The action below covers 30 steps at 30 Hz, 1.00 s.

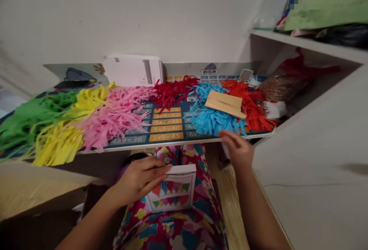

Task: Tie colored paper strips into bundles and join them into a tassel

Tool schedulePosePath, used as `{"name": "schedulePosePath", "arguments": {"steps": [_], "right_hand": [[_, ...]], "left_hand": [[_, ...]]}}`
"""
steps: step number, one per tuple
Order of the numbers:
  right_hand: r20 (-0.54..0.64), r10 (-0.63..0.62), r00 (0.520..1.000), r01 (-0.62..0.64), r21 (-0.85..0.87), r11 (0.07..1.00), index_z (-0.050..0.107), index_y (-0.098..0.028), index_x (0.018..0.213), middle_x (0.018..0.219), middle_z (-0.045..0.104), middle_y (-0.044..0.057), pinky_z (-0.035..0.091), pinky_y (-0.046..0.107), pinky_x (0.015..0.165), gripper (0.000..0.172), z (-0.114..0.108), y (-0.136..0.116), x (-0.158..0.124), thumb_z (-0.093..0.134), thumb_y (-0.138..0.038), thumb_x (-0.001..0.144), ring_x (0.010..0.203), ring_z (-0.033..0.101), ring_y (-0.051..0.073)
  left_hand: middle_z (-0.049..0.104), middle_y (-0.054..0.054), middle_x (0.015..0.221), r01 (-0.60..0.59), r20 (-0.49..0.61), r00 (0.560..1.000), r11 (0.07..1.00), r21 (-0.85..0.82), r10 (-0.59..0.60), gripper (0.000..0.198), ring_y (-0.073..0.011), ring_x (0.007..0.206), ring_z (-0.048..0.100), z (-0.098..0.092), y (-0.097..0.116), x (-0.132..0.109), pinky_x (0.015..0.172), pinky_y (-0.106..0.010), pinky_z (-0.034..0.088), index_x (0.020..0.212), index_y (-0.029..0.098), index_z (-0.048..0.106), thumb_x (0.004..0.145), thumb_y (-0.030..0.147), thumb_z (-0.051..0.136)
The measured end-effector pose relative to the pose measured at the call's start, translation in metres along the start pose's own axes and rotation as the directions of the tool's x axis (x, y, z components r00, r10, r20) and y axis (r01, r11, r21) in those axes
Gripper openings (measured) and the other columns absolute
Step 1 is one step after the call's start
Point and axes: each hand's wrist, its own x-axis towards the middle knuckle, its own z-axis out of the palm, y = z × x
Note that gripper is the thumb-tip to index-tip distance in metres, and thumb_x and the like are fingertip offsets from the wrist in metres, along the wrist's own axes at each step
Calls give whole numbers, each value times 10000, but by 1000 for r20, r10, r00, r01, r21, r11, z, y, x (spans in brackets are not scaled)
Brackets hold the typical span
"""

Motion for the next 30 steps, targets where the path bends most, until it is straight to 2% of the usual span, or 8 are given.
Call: {"name": "schedulePosePath", "arguments": {"steps": [2,5,8,14,19,23,26,30], "right_hand": [[-162,-38,986,3,-210,978,754,-209,1021,1025,754,90,539,466,931,315,-18,21,39,640,-463,875,966,699,268],[66,-110,992,128,-441,888,707,-159,1173,1228,687,162,456,538,1025,468,-34,45,87,690,-458,812,1152,622,341],[279,-3,960,165,-561,811,635,-159,1309,1327,633,188,413,613,1018,631,-36,61,112,752,-358,722,1206,575,414],[223,-3,975,120,-514,849,742,-168,1095,1014,763,123,525,463,866,353,-36,60,130,602,-264,785,951,692,305],[56,-169,984,178,-351,919,745,-230,1111,1048,755,64,528,409,884,342,-53,-25,104,574,-421,885,968,689,266],[171,-52,984,65,-67,996,744,-274,1124,966,765,17,566,340,711,361,-56,-94,54,675,-485,839,801,708,229],[325,45,945,-71,68,995,741,-273,1117,978,766,17,578,319,671,365,-39,-110,22,712,-446,798,798,710,219],[433,101,896,-217,227,949,748,-235,1028,948,772,27,591,311,650,329,-1,-105,-7,725,-423,759,793,715,220]], "left_hand": [[720,-67,928,-9,-31,999,1000,-9,9,244,-155,787,681,1,1,-1,655,-253,540,1175,188,680,972,226,552],[714,-60,897,-18,-59,998,1000,-17,17,225,-152,755,678,2,5,0,624,-244,532,1149,191,682,957,206,565],[716,-65,890,-19,-61,998,1000,-1,19,238,-164,753,678,1,9,1,618,-255,533,1167,183,663,949,205,569],[715,-79,895,33,-23,999,998,55,-32,231,-200,782,669,-3,16,0,673,-314,557,1148,183,661,959,238,540],[717,-106,1034,-5,-29,1000,999,54,7,229,-223,937,658,-10,27,1,820,-371,561,1129,185,674,940,216,547],[621,-127,1345,-15,-44,999,990,137,21,220,-297,1267,534,-16,42,-1,1057,-506,431,1102,230,699,914,246,586],[505,-113,1491,5,-88,996,978,207,13,219,-335,1414,382,-17,50,-7,1149,-569,282,1086,276,717,891,304,623],[471,-107,1525,58,-101,994,972,229,-35,228,-323,1435,349,-15,53,-16,1159,-539,263,1084,293,728,873,338,654]]}}
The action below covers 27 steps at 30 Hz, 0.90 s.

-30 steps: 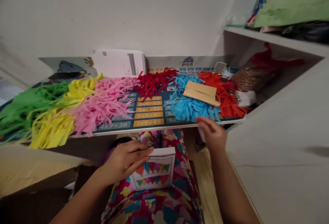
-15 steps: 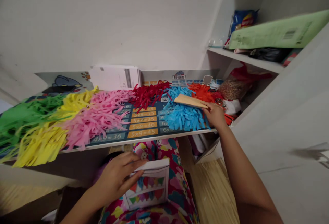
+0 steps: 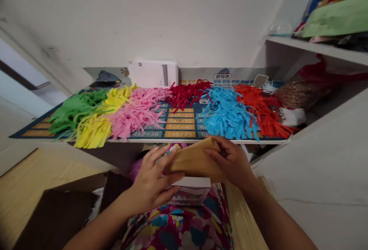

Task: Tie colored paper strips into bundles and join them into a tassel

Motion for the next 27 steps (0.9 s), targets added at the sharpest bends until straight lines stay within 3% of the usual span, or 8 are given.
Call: {"name": "schedulePosePath", "arguments": {"steps": [5,10,15,20,24,25,27], "right_hand": [[-120,129,984,-106,181,978,722,-229,908,825,751,14,574,291,624,253,32,22,1,780,-399,731,716,696,201],[-291,252,923,-67,524,849,646,-252,938,880,730,3,571,297,674,265,34,43,31,753,-414,757,753,690,180],[-250,328,911,-107,626,773,612,-259,968,938,726,-10,572,314,705,275,29,58,54,719,-421,773,795,699,176],[-152,401,903,-198,682,704,597,-232,855,808,705,4,528,289,558,296,33,54,57,744,-447,713,649,655,173],[-86,452,888,-246,742,623,628,-211,890,754,681,-2,523,304,585,368,39,43,56,779,-439,644,630,633,176],[-121,439,890,-210,746,631,636,-206,914,769,681,0,528,315,616,381,39,41,54,777,-442,651,654,636,180],[-359,352,865,-44,643,764,651,-201,948,823,682,9,532,335,705,354,39,39,43,762,-432,704,736,642,187]], "left_hand": [[489,-109,1509,28,4,1000,999,-19,-28,215,-316,1474,291,1,-3,-7,1171,-577,237,1068,298,731,874,355,658],[295,-83,1631,75,13,997,997,-23,-75,229,-366,1508,213,2,-9,-14,1158,-643,228,1081,294,726,862,326,667],[176,-66,1672,107,50,993,993,-46,-104,270,-411,1526,129,-1,-14,-17,1145,-697,215,1117,278,710,853,241,672],[240,-75,1653,90,68,994,995,-45,-87,257,-409,1528,126,0,-15,-14,1158,-708,168,1113,268,714,860,245,673],[301,-66,1632,89,80,993,995,-37,-86,241,-403,1533,102,0,-16,-13,1171,-701,130,1095,261,722,866,228,653],[293,-59,1635,91,77,993,995,-35,-88,244,-402,1533,98,0,-15,-12,1175,-697,122,1095,263,722,864,222,654],[245,-41,1652,92,62,994,996,-20,-91,254,-406,1533,89,0,-14,-12,1176,-701,94,1098,269,719,858,212,658]]}}
